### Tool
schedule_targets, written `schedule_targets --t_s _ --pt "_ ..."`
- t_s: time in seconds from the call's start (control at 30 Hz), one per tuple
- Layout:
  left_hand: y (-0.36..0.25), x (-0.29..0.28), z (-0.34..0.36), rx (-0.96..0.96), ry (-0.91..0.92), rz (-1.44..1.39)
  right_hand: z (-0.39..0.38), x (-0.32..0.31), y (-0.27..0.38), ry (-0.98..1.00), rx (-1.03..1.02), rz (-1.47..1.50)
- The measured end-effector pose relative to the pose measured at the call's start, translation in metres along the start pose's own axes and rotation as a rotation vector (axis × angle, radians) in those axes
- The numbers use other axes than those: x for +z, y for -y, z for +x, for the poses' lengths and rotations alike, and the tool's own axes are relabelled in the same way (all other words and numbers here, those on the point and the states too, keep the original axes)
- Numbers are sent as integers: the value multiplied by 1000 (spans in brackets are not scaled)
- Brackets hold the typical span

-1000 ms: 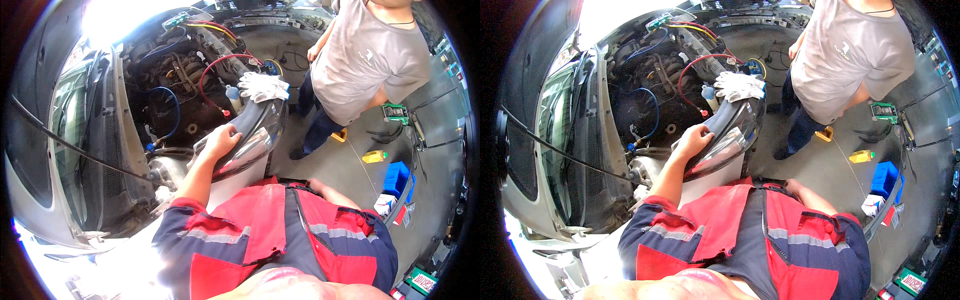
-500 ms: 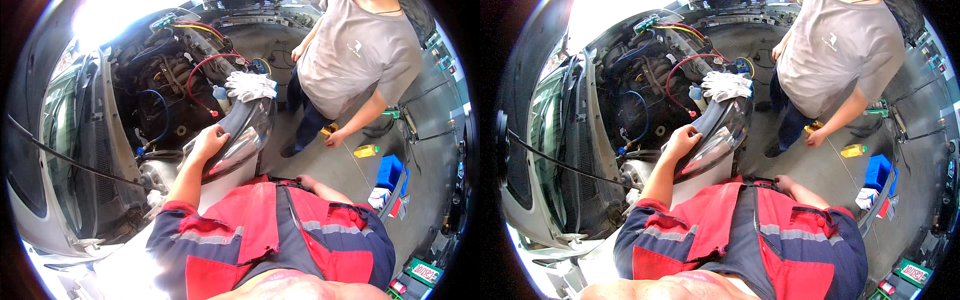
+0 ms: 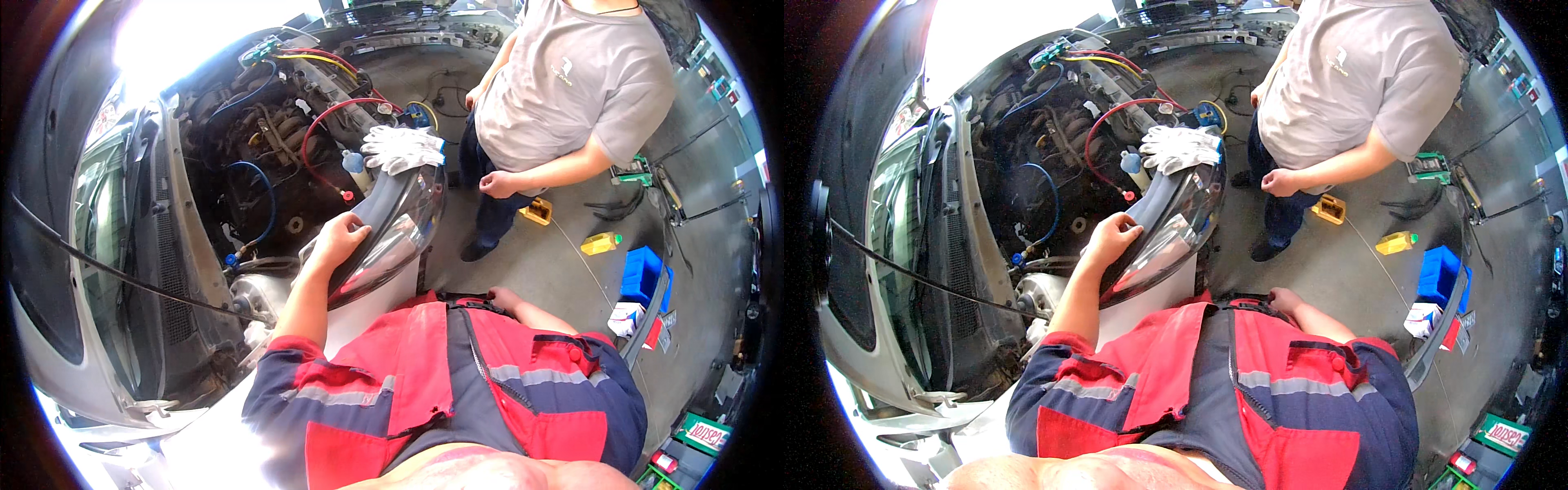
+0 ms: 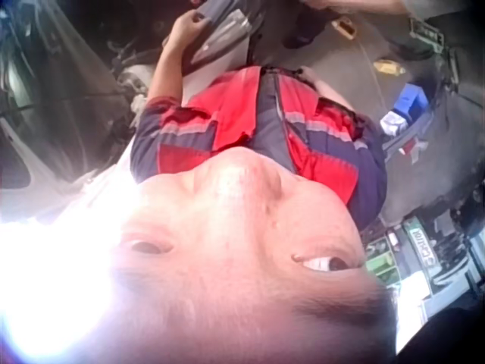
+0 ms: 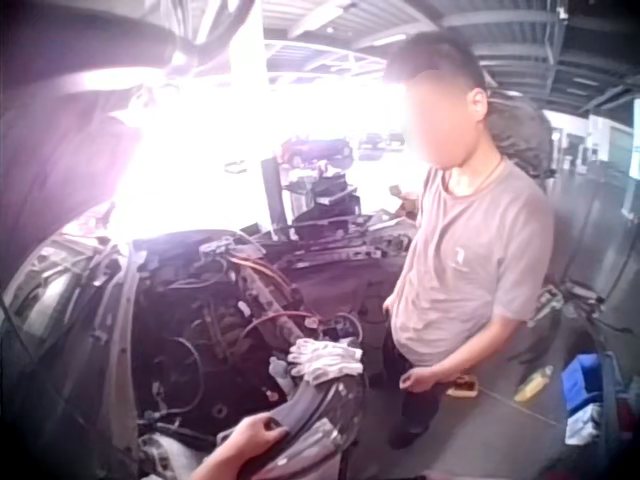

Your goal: The person connects manifold gauge hoses to a car engine bay, operates a vacuum pump, and removes gloves.

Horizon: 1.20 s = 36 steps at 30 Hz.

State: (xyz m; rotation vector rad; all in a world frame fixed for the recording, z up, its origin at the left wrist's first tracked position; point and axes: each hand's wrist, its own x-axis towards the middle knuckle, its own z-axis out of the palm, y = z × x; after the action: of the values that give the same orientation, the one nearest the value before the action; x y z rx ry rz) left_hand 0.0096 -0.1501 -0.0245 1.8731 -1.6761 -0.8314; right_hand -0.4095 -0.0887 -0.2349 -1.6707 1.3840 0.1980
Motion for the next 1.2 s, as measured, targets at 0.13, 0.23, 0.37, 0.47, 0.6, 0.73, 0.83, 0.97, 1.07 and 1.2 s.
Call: schedule_targets --t_s 0.13,0.23,0.37,0.47,0.6,0.73,0.83,0.97,1.07,1.2 --pt "0 0 1 74 -16 38 -8 -3 9 21 25 38" --pt "1 -1 0 34 -6 32 -16 -9 22 36 44 28" --pt "3 0 -1 27 -9 46 -11 -3 13 42 17 -17" --pt "0 0 1 58 25 49 -4 13 -11 35 12 -27" --pt "1 -3 -2 52 21 55 -3 15 -15 53 13 -12" --pt "3 0 -3 85 -27 95 -7 15 -10 30 1 -7" --pt "7 3 -1 110 -41 113 -5 13 -10 51 -20 -27" --pt "-1 -1 0 115 -39 99 7 24 -28 105 -48 67" --pt "5 0 2 118 -26 95 -3 -12 20 252 -71 -556" --pt "2 -2 2 73 37 64 -88 -123 173 -61 -440 -609"
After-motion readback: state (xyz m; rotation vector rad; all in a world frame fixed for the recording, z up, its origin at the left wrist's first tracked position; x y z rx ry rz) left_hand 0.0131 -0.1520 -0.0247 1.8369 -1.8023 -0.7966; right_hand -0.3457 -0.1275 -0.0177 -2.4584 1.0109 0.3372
